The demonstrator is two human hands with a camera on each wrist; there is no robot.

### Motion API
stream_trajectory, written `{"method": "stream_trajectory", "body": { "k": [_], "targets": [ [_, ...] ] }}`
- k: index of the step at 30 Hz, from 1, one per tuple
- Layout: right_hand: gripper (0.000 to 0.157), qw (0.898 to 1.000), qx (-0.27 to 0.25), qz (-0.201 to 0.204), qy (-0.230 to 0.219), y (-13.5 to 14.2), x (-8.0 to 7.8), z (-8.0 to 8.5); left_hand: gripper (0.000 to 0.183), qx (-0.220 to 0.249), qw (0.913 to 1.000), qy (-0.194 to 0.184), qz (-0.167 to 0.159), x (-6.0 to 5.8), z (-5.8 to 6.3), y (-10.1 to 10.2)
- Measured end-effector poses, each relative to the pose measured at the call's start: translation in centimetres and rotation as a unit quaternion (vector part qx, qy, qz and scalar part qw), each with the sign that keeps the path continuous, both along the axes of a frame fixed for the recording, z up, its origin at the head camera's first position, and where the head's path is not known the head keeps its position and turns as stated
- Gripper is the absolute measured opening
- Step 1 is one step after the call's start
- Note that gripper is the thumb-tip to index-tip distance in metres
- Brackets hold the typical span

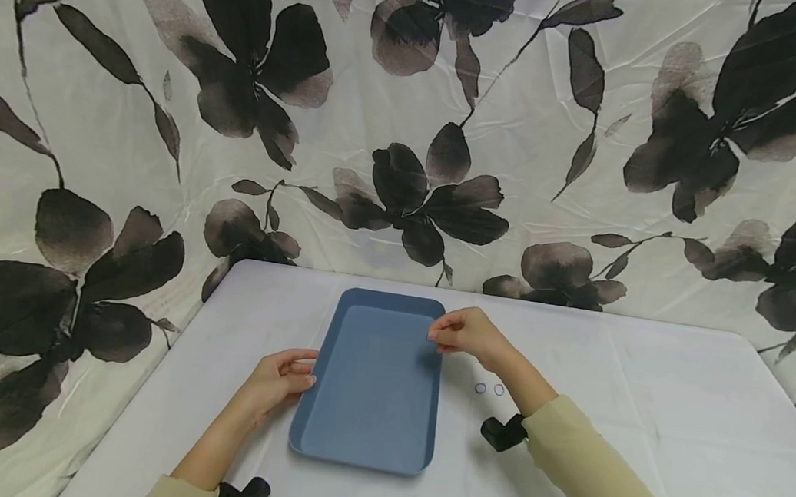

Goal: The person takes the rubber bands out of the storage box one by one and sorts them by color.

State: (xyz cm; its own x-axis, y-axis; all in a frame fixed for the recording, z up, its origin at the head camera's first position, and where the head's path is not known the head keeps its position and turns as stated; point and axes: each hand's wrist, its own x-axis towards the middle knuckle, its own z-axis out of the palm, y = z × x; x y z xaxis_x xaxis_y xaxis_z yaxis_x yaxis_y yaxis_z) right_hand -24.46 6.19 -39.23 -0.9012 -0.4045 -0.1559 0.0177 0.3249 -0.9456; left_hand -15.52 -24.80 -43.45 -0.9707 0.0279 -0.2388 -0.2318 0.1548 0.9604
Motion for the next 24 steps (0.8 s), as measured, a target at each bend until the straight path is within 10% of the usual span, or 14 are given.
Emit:
{"method": "stream_trajectory", "body": {
  "k": [24],
  "targets": [
    [0.023,0.997,-0.022,-0.058,-0.047,2.8,-0.3,-0.1,0.048,0.003,1.0000,0.001,0.002,-0.1,-0.1,-0.1]
  ]
}}
